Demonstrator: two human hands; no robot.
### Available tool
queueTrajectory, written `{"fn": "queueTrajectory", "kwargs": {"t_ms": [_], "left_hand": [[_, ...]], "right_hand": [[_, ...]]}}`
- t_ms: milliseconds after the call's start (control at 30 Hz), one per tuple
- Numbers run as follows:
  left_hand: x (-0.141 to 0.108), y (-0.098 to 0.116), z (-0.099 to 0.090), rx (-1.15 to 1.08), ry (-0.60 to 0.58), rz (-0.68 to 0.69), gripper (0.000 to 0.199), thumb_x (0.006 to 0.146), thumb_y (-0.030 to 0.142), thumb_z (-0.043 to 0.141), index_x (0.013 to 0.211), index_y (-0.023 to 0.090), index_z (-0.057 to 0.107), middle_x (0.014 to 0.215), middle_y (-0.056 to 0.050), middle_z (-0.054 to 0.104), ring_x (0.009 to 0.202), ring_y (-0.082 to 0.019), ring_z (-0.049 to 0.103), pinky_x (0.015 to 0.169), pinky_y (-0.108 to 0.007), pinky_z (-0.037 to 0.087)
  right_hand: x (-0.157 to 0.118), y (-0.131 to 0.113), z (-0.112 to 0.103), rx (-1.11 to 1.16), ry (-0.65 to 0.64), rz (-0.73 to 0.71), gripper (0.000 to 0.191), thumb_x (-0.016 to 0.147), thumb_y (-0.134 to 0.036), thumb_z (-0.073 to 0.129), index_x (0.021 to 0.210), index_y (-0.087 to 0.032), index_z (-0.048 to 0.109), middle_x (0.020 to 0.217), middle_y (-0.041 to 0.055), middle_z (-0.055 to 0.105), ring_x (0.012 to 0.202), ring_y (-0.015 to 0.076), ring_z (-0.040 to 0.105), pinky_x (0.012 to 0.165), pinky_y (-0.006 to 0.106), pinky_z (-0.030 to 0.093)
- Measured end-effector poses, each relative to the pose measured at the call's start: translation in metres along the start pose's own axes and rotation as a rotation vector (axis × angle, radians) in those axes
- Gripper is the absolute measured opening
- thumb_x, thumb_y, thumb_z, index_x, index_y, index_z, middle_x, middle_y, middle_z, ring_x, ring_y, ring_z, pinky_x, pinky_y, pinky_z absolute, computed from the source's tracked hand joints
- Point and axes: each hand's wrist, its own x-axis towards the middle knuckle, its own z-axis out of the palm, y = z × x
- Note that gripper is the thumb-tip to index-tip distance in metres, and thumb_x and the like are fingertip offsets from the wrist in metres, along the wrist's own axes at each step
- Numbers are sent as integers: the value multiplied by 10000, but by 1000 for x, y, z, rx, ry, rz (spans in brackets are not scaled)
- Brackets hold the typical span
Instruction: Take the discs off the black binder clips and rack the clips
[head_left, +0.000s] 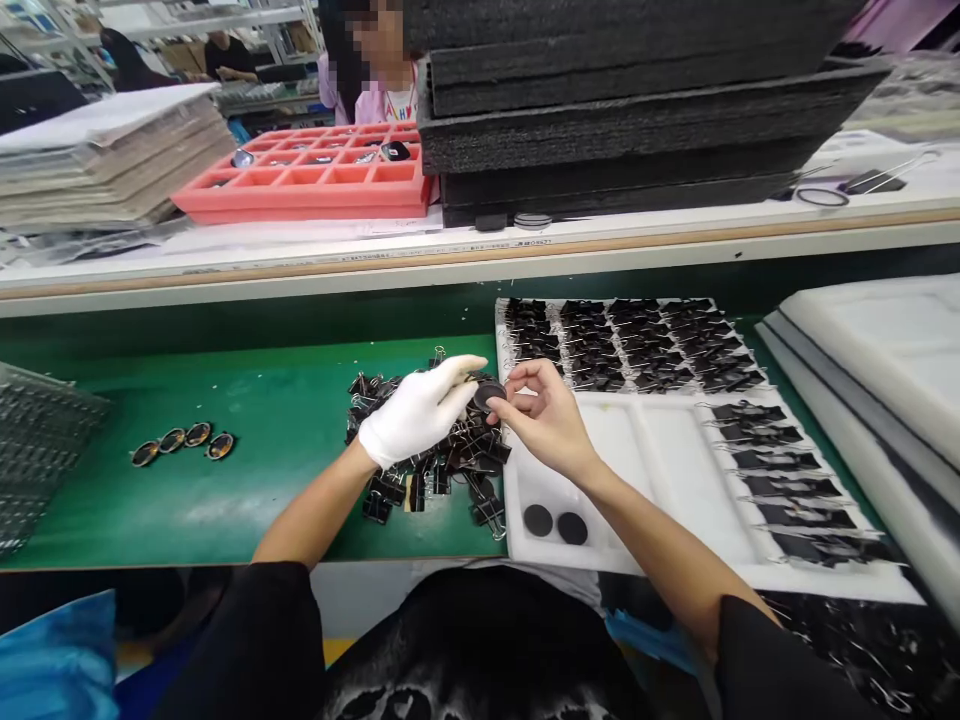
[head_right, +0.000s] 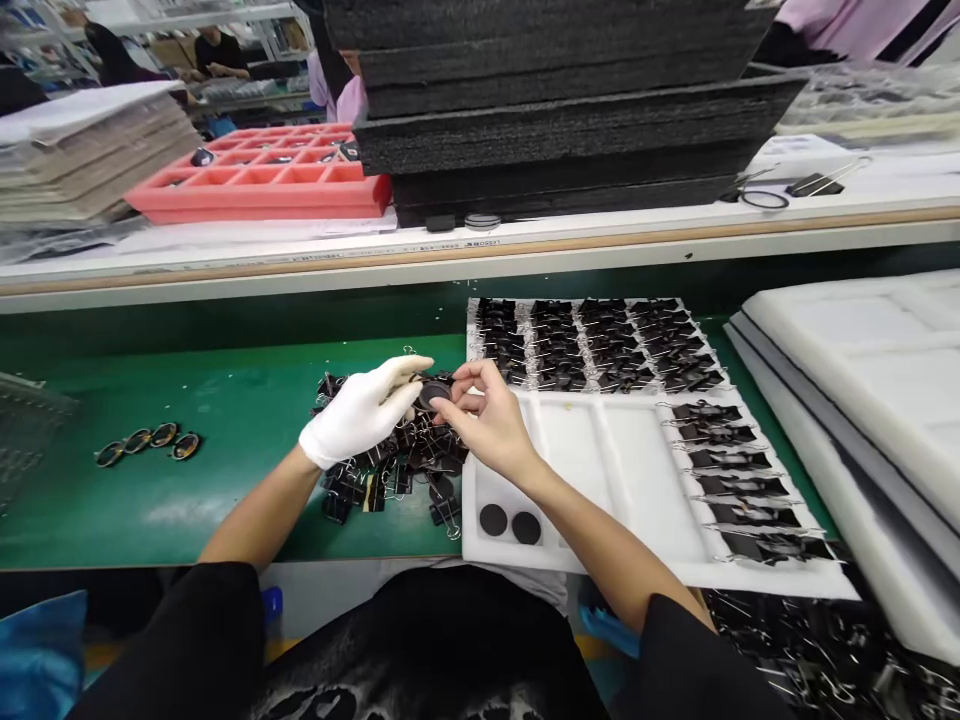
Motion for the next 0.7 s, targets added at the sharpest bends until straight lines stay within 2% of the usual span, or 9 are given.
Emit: {"fn": "queueTrajectory", "kwargs": {"t_ms": [100,233,300,433,533,600,700], "left_hand": [[3,1,-2,-30,-104,-2,391,1093,337,372,1418,235,564,919,-5,754,750,-147,733,769,-274,584],[8,-4,0,-95,-198,-14,411,1059,406,496,1441,258,538,1165,-44,759,924,-182,751,798,-278,577],[11,-9,3,-121,-223,-31,441,1023,391,580,1441,261,530,1197,-46,753,970,-189,749,821,-281,573],[13,-19,15,-56,-235,-65,421,1028,343,579,1430,236,518,883,20,741,775,-162,722,704,-263,528],[12,-18,26,55,-163,19,414,1045,347,558,1424,188,507,825,17,732,714,-169,709,644,-272,490],[12,-14,29,172,-40,135,351,1056,376,540,1340,171,566,793,5,731,685,-173,702,638,-287,474],[10,-11,20,361,246,312,244,1048,401,552,965,197,655,664,14,670,606,-158,644,644,-308,435]], "right_hand": [[3,12,-3,-13,-11,23,486,828,-426,822,1206,-269,560,976,-23,587,664,120,704,695,310,613],[6,22,-6,12,-46,120,423,779,-426,870,1106,-247,671,1078,44,672,772,154,724,726,312,632],[4,26,-7,49,-63,178,390,777,-431,879,1067,-249,693,1083,54,714,835,181,742,764,327,646],[-2,34,-13,132,-104,296,382,817,-440,861,1108,-266,685,988,31,768,802,202,774,840,391,663],[-3,39,-18,152,-100,307,361,801,-429,881,1064,-260,702,929,18,776,753,197,771,802,380,661],[-1,42,-24,166,-92,270,330,772,-421,905,986,-249,723,860,12,767,714,187,754,734,344,646],[1,46,-35,193,-51,188,318,757,-436,917,955,-254,747,809,8,754,699,171,731,685,302,610]]}}
